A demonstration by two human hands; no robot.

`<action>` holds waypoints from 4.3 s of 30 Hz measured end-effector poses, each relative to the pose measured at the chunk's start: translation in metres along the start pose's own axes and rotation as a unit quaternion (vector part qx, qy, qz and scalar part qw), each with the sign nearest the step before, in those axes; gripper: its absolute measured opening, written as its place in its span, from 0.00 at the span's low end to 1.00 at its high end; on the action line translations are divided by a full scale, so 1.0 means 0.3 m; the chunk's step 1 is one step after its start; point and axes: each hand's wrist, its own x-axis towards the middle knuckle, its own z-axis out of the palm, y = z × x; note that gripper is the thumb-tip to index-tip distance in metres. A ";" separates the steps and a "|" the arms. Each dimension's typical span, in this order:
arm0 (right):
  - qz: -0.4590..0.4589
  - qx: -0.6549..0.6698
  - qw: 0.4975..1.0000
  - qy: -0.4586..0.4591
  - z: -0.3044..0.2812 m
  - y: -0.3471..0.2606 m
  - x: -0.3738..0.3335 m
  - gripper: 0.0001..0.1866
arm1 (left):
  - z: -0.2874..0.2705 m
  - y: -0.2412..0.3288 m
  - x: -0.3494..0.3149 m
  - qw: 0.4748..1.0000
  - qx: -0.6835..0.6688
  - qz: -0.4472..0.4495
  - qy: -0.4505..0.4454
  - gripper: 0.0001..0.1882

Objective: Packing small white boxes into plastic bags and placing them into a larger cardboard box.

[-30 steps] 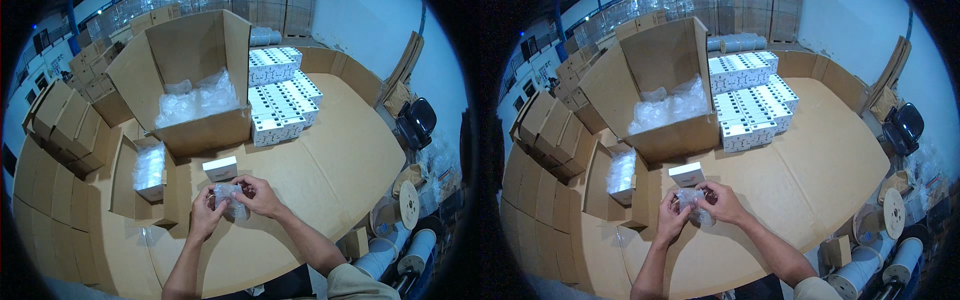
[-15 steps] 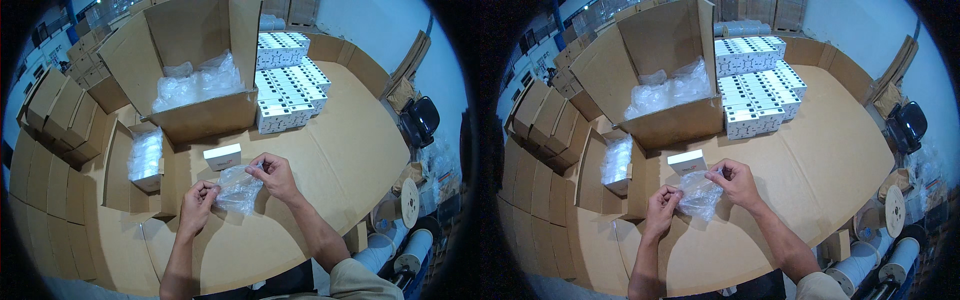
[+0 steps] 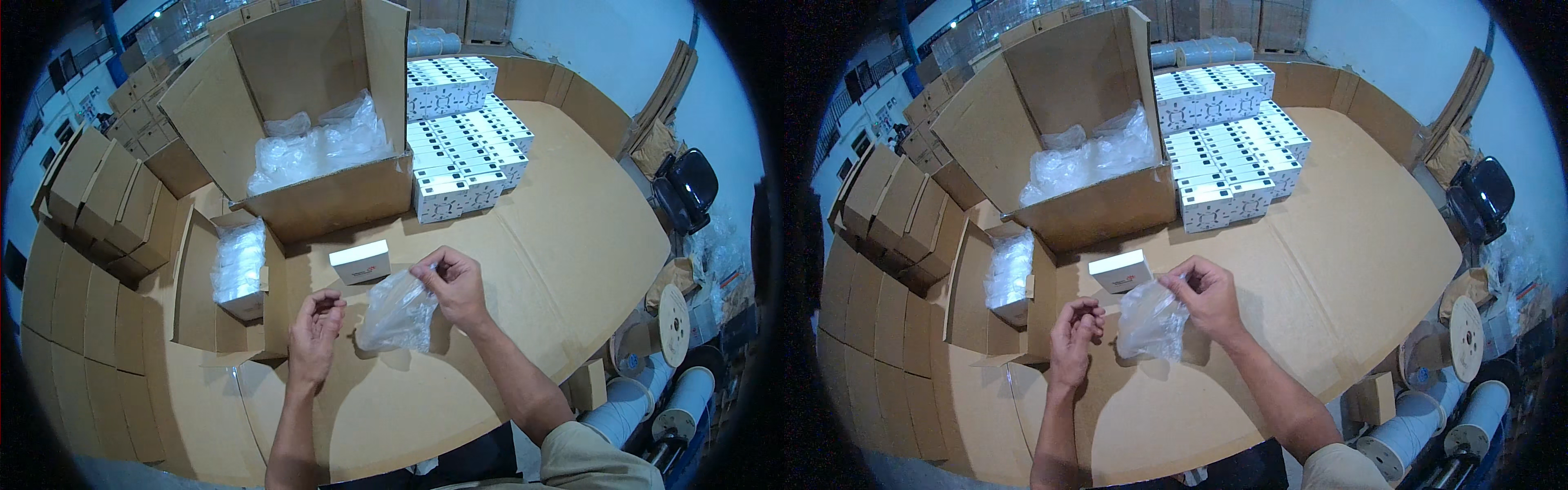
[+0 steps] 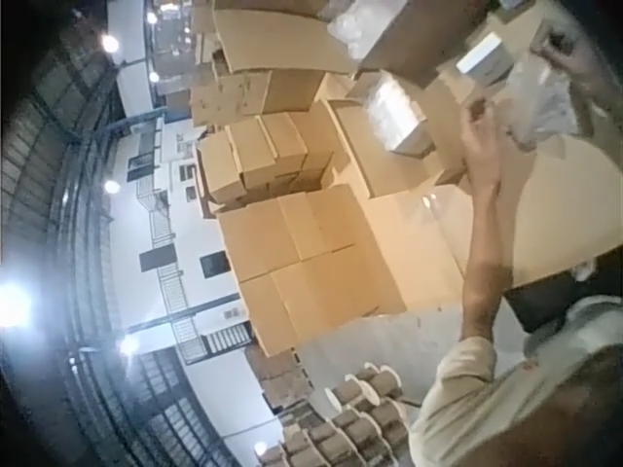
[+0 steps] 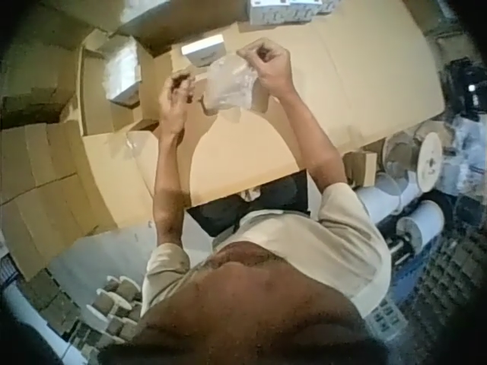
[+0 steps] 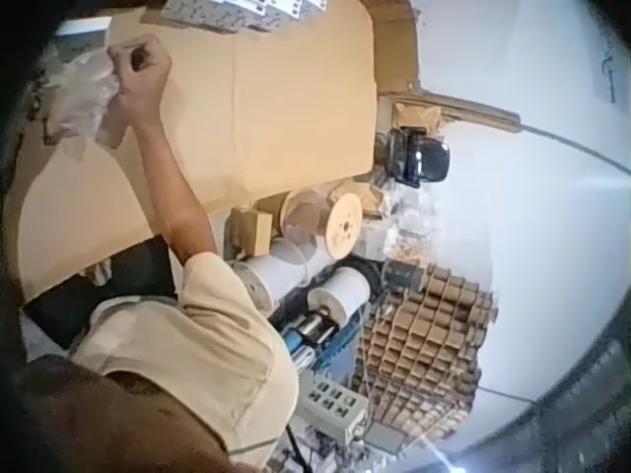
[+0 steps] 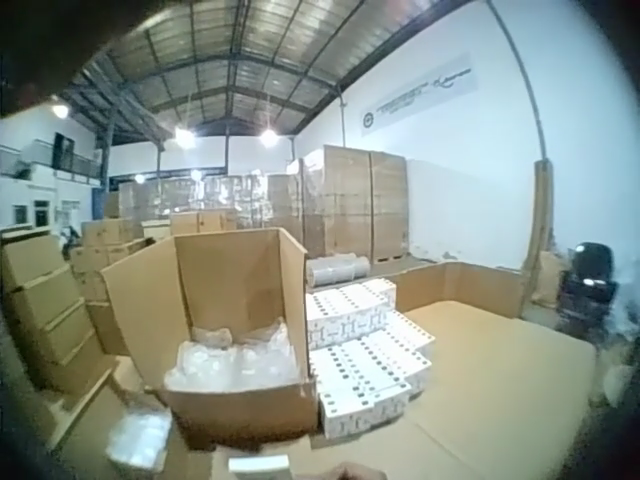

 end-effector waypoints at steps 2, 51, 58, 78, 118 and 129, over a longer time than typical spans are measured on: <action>-0.004 -0.036 0.999 -0.024 0.036 0.003 -0.020 0.05 | 0.033 0.003 -0.013 0.998 0.046 0.043 -0.013 0.14; -0.136 -0.176 0.971 -0.092 0.003 -0.041 -0.010 0.12 | 0.019 -0.057 0.009 0.983 0.088 0.057 0.148 0.17; -0.377 -0.338 0.853 -0.127 0.017 -0.013 -0.007 0.16 | 0.031 -0.068 0.007 0.996 -0.056 -0.061 0.027 0.13; -0.070 -0.236 0.945 -0.215 0.089 0.009 -0.062 0.09 | 0.058 -0.047 -0.020 0.984 -0.016 -0.014 0.174 0.18; -0.052 -0.152 0.984 0.079 0.166 0.042 -0.111 0.10 | 0.097 -0.065 -0.035 0.993 0.046 -0.005 0.107 0.19; -0.077 -0.092 0.992 -0.041 0.153 0.064 -0.098 0.12 | 0.101 -0.054 -0.016 0.990 0.020 0.034 0.134 0.15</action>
